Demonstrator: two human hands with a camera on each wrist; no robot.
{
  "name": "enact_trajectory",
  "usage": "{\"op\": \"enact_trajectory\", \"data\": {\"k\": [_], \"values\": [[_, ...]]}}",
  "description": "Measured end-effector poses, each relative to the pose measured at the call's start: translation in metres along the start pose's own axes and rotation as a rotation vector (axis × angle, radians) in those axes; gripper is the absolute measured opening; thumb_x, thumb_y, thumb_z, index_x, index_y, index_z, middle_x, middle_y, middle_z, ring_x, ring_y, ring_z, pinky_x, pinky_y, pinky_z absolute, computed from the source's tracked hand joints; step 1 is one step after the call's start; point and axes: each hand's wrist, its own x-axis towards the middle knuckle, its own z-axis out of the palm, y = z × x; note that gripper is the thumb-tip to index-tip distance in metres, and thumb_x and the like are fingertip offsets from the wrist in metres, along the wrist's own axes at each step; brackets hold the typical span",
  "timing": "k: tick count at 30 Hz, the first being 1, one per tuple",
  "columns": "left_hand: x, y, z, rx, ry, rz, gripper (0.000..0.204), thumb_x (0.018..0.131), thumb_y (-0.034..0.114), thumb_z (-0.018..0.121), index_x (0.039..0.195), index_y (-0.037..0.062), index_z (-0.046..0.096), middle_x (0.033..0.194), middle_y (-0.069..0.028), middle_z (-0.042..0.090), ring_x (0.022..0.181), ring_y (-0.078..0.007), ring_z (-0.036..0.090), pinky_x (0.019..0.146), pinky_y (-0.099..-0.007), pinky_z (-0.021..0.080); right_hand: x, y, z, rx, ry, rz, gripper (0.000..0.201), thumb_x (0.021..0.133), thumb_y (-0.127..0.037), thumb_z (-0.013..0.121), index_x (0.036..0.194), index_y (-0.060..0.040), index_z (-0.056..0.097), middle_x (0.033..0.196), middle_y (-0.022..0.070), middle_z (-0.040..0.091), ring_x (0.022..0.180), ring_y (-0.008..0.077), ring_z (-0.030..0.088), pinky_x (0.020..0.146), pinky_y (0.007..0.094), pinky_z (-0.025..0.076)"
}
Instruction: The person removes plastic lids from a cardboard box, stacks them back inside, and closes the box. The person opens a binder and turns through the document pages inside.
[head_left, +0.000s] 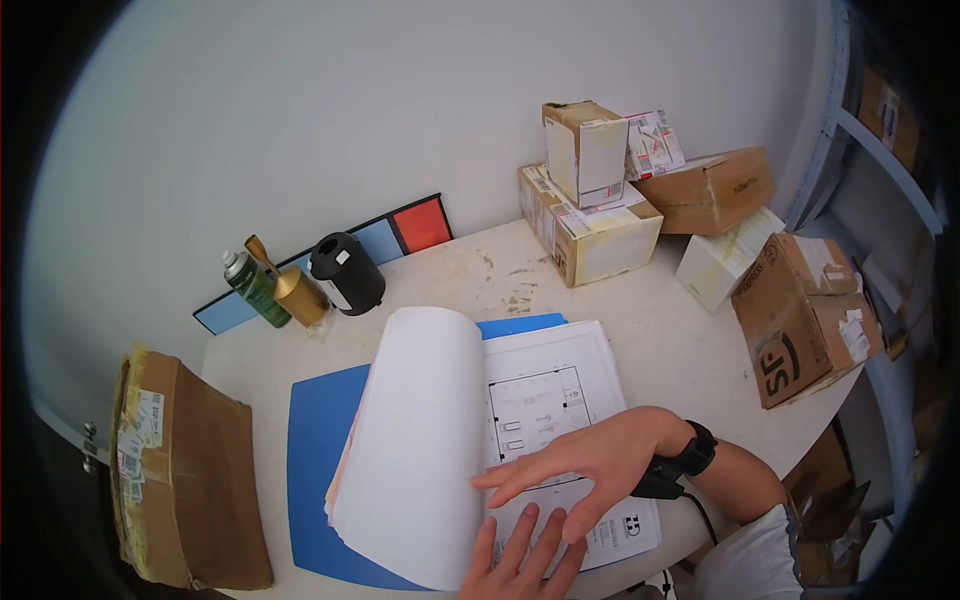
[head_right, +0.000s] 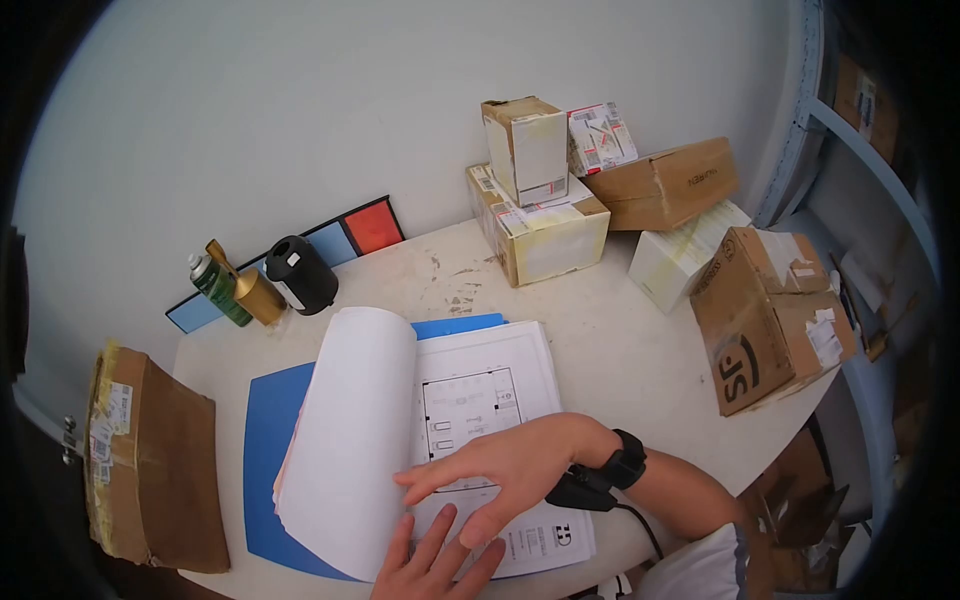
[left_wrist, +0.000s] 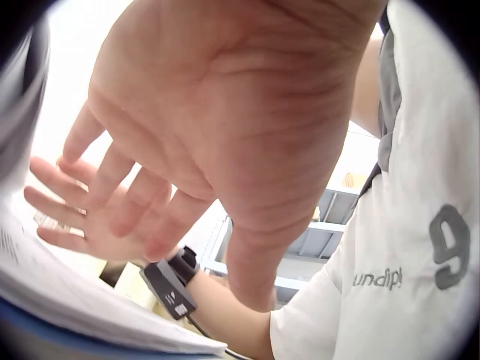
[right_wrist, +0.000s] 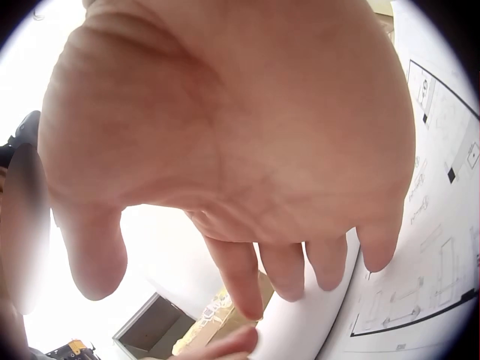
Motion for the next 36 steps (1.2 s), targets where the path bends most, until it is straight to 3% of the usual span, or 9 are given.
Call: {"op": "enact_trajectory", "data": {"k": [6,15,17,20,22,23,24,26,36], "values": [[-0.005,-0.021,0.016,0.065,0.099,-0.161,0.077,0.065,0.028,0.089,0.132,0.0036,0.060,0.138,-0.0220,0.057,0.129,-0.0408,0.051,0.113,-0.0520,0.038,-0.024,0.003,-0.032,-0.203,0.558,0.293,0.053,0.098,-0.027,0.070,0.142,-0.0006,0.056,0.140,0.0163,0.062,0.129,0.0247,0.058,0.108,0.0349,0.045],[0.001,-0.031,0.009,0.053,0.190,-0.023,0.060,0.077,0.011,0.080,0.132,-0.0002,0.060,0.111,-0.0213,0.069,0.107,-0.0354,0.065,0.100,-0.0496,0.048,-0.069,0.034,-0.065,-0.317,1.028,0.347,0.041,0.104,-0.029,0.059,0.130,0.0025,0.061,0.122,0.0185,0.067,0.117,0.0273,0.062,0.102,0.0360,0.048],[0.004,-0.023,0.001,-0.194,0.197,-0.139,0.063,0.084,-0.001,0.069,0.144,-0.0029,0.050,0.095,-0.0167,0.070,0.082,-0.0300,0.066,0.081,-0.0421,0.053,-0.068,0.042,-0.068,-0.280,1.096,0.294,0.037,0.106,-0.024,0.052,0.130,0.0033,0.061,0.121,0.0179,0.068,0.115,0.0275,0.062,0.101,0.0354,0.048],[-0.003,-0.041,-0.008,-0.192,0.623,-0.434,0.058,0.082,-0.003,0.065,0.137,-0.0122,0.050,0.102,-0.0242,0.071,0.090,-0.0327,0.074,0.079,-0.0397,0.057,-0.069,0.054,-0.074,-0.375,1.170,0.315,0.036,0.107,-0.020,0.047,0.131,0.0033,0.060,0.121,0.0179,0.068,0.114,0.0278,0.063,0.100,0.0356,0.049],[-0.038,-0.064,-0.017,-0.366,0.836,-0.915,0.057,0.091,0.014,0.070,0.141,-0.0042,0.052,0.119,-0.0256,0.067,0.115,-0.0393,0.068,0.099,-0.0515,0.051,-0.072,0.067,-0.074,-0.354,1.219,0.284,0.036,0.106,-0.021,0.050,0.131,0.0027,0.060,0.118,0.0149,0.068,0.110,0.0243,0.063,0.098,0.0343,0.049],[-0.037,-0.058,-0.031,-0.116,0.958,-0.906,0.071,0.089,-0.004,0.061,0.155,-0.0019,0.037,0.080,-0.0097,0.062,0.065,-0.0209,0.053,0.063,-0.0339,0.048,-0.072,0.070,-0.073,-0.335,1.259,0.249,0.036,0.106,-0.022,0.052,0.132,0.0020,0.060,0.115,0.0120,0.069,0.106,0.0209,0.063,0.097,0.0329,0.048],[-0.046,-0.058,-0.039,-0.034,0.994,-0.944,0.073,0.090,-0.004,0.056,0.159,-0.0003,0.030,0.071,-0.0056,0.053,0.062,-0.0159,0.043,0.057,-0.0315,0.041,-0.071,0.064,-0.070,-0.328,1.273,0.245,0.036,0.106,-0.022,0.052,0.132,0.0020,0.060,0.115,0.0120,0.069,0.106,0.0209,0.063,0.097,0.0329,0.048],[-0.061,-0.064,-0.044,0.128,1.012,-0.906,0.070,0.090,-0.004,0.057,0.157,0.0004,0.035,0.068,-0.0056,0.052,0.061,-0.0151,0.044,0.058,-0.0320,0.042,-0.063,0.047,-0.065,-0.455,1.124,0.480,0.038,0.102,-0.022,0.059,0.130,0.0030,0.060,0.117,0.0169,0.068,0.109,0.0271,0.064,0.098,0.0359,0.049],[-0.040,-0.035,-0.041,-0.126,0.721,-0.202,0.031,0.086,-0.003,0.072,0.117,-0.0033,0.070,0.071,-0.0109,0.062,0.060,-0.0219,0.057,0.058,-0.0334,0.046,-0.049,0.028,-0.047,-0.991,1.223,0.381,0.038,0.094,-0.028,0.070,0.111,0.0052,0.063,0.121,0.0229,0.064,0.114,0.0339,0.063,0.096,0.0404,0.051]]}}
